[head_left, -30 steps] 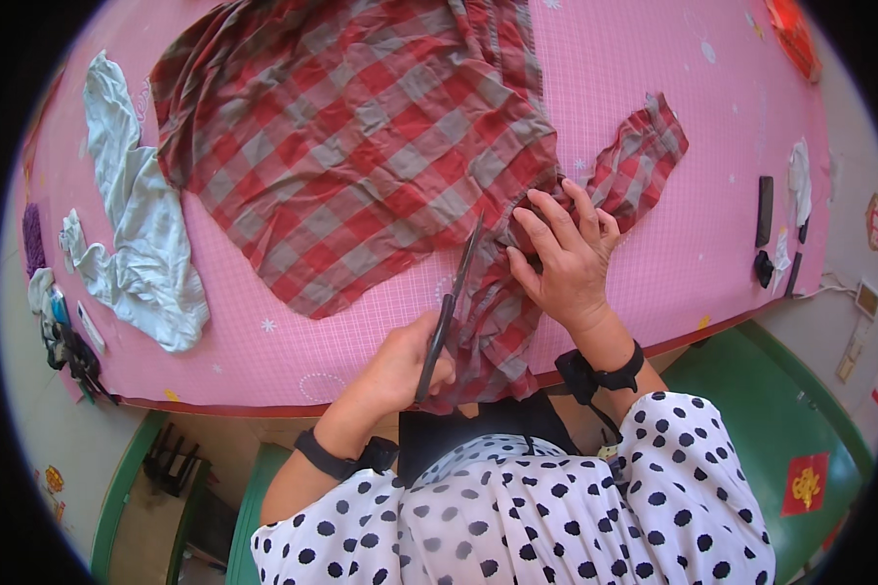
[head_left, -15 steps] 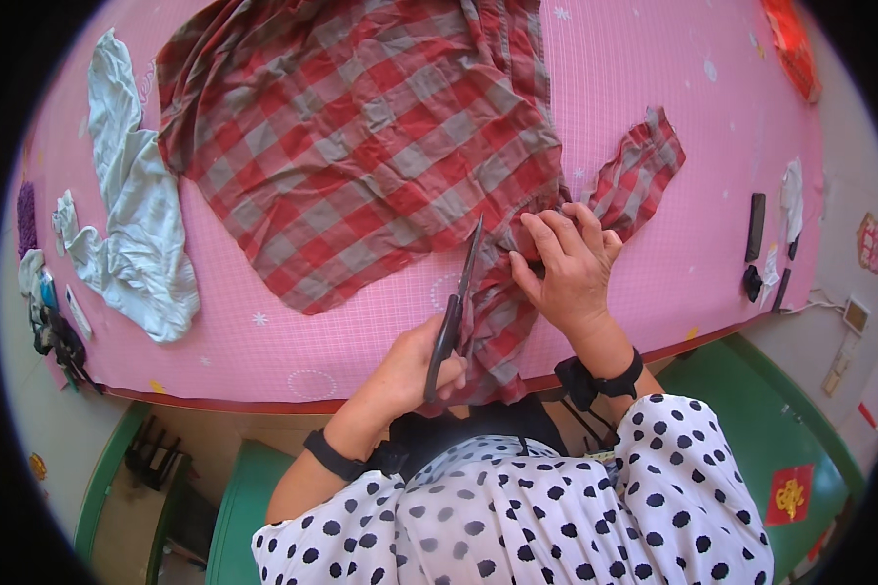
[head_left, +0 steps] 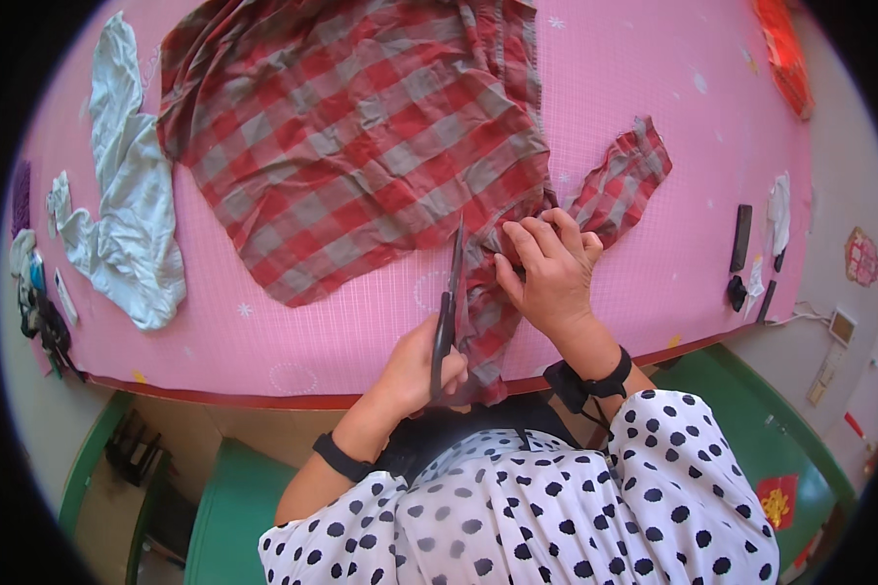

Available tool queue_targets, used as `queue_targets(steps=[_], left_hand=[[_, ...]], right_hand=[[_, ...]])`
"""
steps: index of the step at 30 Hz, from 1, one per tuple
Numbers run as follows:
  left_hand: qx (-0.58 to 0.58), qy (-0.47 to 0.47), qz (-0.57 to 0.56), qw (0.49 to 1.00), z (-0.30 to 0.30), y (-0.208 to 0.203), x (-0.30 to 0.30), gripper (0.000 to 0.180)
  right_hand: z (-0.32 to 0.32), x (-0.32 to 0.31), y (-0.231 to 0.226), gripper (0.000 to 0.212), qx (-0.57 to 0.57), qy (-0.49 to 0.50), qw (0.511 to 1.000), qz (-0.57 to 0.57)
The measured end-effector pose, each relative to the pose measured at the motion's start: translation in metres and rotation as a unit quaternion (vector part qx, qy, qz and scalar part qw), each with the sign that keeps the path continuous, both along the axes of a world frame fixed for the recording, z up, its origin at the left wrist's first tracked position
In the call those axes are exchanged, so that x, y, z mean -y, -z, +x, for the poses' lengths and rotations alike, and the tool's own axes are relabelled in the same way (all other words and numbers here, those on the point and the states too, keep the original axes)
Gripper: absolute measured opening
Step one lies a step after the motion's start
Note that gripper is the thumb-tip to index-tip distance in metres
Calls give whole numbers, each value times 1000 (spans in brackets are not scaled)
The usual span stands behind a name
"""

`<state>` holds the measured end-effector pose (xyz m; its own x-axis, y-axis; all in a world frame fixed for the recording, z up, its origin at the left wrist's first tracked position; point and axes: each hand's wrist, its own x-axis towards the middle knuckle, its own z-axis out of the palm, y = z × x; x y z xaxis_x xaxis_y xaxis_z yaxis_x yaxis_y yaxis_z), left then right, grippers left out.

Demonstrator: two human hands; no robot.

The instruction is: The person cuts a square piece of checkered fabric from a larger garment and then folds the edges of the square.

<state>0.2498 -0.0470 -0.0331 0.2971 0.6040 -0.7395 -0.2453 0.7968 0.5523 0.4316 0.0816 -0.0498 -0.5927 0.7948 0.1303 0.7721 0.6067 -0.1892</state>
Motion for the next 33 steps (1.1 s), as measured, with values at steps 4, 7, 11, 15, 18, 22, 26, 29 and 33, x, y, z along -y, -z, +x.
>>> queue_targets(steps=[4,7,11,15,18,22,26,29,33], left_hand=[[-34,-7,-4,999,7,-3,1,29],[-40,-18,-6,999,9,-2,3,43],[-44,-26,2,999,11,2,2,45],[-53,-5,3,999,14,2,-4,46],[-66,4,1,998,15,-1,-9,48],[-58,3,1,998,14,-3,-13,51],[-44,-12,-3,999,12,0,-12,52],[-26,-24,-15,999,11,1,-12,49],[-21,-27,-15,999,11,1,-11,44]], right_hand=[[0,7,-2,38,-1,-3,1000,-8],[0,9,-4,36,-8,-13,1000,-16],[3,7,-4,35,-11,-20,1000,-16],[6,5,-2,35,-13,-23,1000,-16],[6,4,-2,35,-15,-24,999,-19],[7,3,3,34,-31,-29,999,-9],[5,2,4,34,-32,-30,999,-13],[4,2,6,33,-31,-30,999,-18],[3,1,7,33,-28,-29,999,-22]])
